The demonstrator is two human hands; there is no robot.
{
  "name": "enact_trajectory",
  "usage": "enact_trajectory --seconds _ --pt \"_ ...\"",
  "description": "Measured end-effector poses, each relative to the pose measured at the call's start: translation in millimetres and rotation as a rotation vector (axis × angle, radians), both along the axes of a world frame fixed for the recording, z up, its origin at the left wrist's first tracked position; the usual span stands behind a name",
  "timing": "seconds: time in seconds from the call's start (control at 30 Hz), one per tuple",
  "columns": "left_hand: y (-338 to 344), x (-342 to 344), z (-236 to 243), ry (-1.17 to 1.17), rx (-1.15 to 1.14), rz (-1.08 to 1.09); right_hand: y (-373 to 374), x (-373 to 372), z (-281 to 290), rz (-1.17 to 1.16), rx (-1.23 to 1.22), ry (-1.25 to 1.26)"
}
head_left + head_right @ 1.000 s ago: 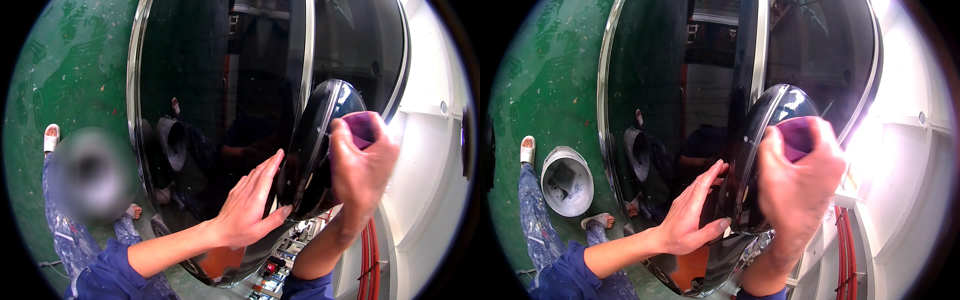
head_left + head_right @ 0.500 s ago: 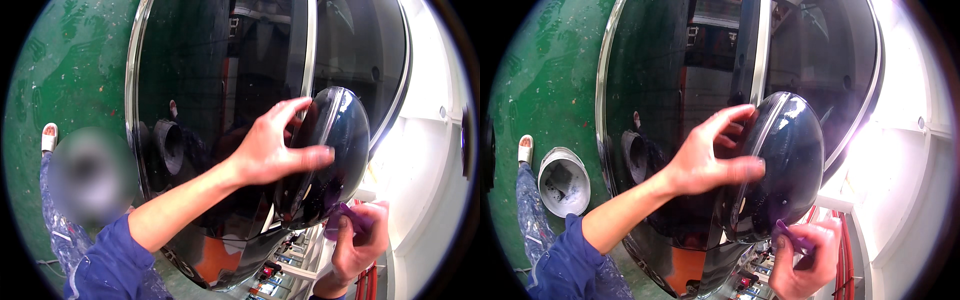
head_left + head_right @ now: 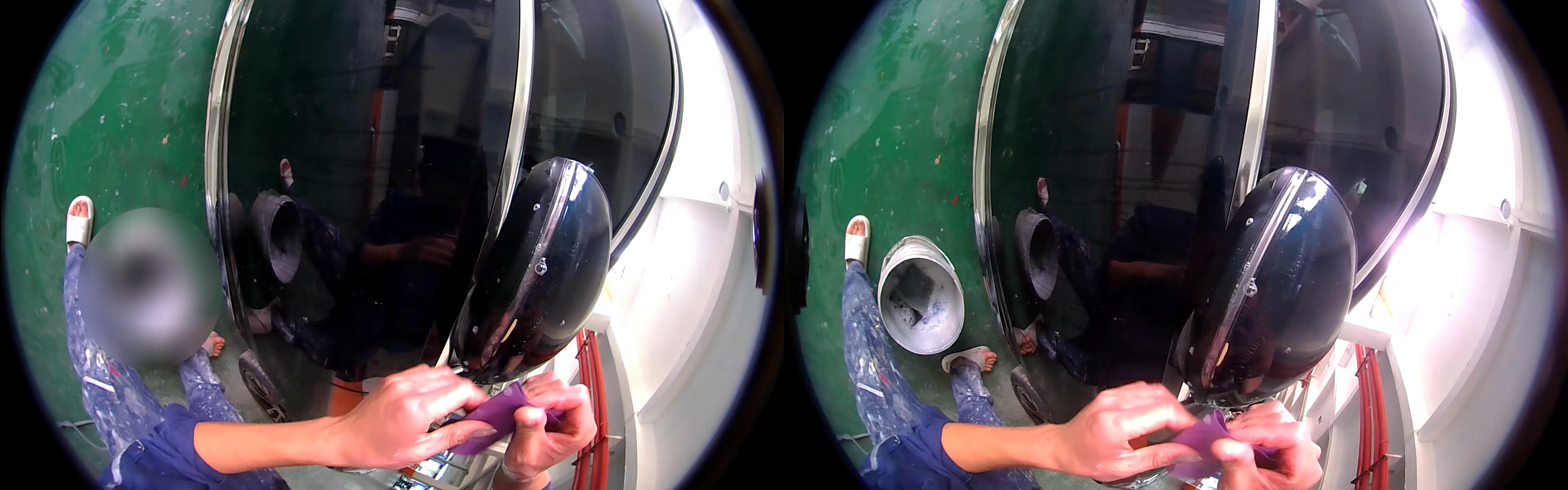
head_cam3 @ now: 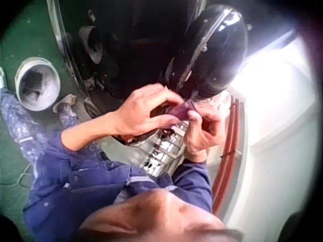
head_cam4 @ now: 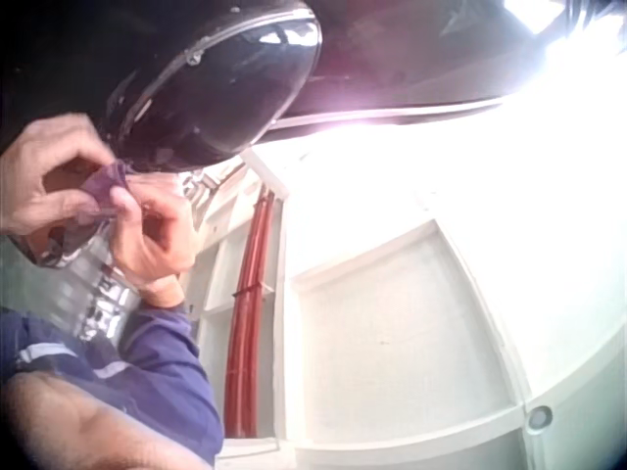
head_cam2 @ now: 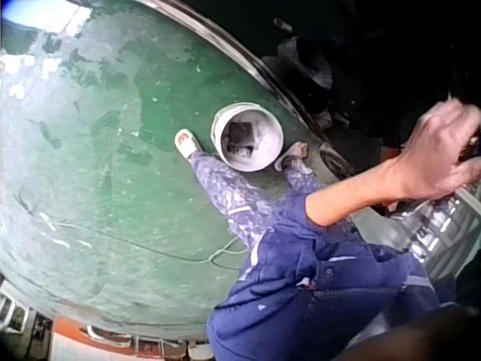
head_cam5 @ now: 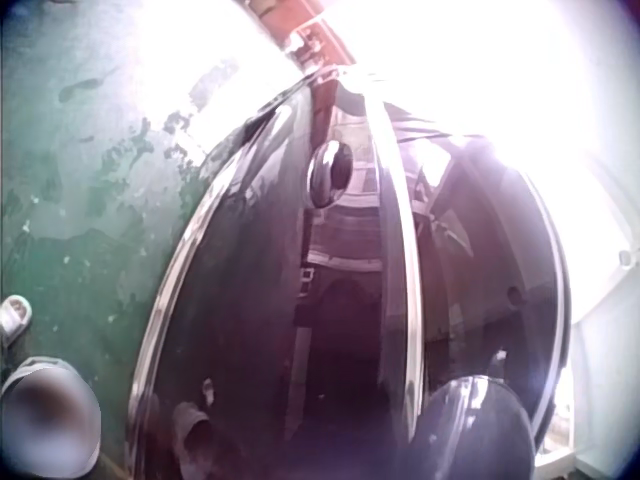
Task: The person wipes the side mirror and door area of a black car using a purple cloth and a yellow sponge. They repeatedly dip the cloth into a bucket of soapy water and continue wiping the mirror and adjacent panels.
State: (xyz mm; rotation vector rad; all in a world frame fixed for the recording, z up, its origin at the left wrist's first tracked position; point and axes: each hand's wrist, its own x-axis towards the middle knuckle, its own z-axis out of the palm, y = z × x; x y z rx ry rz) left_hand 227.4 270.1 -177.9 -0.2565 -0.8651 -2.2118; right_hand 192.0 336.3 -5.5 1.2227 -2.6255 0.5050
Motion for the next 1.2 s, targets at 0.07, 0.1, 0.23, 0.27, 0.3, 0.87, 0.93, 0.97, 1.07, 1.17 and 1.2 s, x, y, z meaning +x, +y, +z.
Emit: enact_trajectory --seconds 0.07,0.1,0.23,0.27,0.3,0.87,0.93,0.97,1.07,1.17,1.2 --pt "12 3 -2 -0.039 -0.017 0.009 6 3 -1 -0.023 0.008 -0.085" --pt "15 2 -5 -0.046 -0.046 0.039 10 1 -1 -0.012 0.013 -0.117" --pt "22 -1 -7 -0.077 -0.119 0.173 3 10 5 -0.145 0.152 -0.237" --pt "24 -4 -4 -0.107 -0.116 0.221 9 6 6 -0.118 0.193 -0.215" --pt "27 -7 0 -0.138 -0.114 0.268 12 4 4 -0.091 0.232 -0.195" --pt "116 12 -51 -0.349 -0.229 -0.025 91 -3 -84 -0.203 0.249 0.634" --pt "126 21 -59 -0.358 -0.267 -0.069 103 1 -87 -0.246 0.192 0.642" --pt "131 25 -64 -0.361 -0.283 -0.074 110 3 -89 -0.266 0.165 0.641" --pt "143 38 -79 -0.368 -0.317 -0.076 123 1 -90 -0.244 0.118 0.693" --pt "145 50 -84 -0.405 -0.314 -0.202 126 6 -89 -0.264 0.124 0.704" --pt "146 52 -85 -0.398 -0.311 -0.220 124 7 -89 -0.275 0.115 0.705"
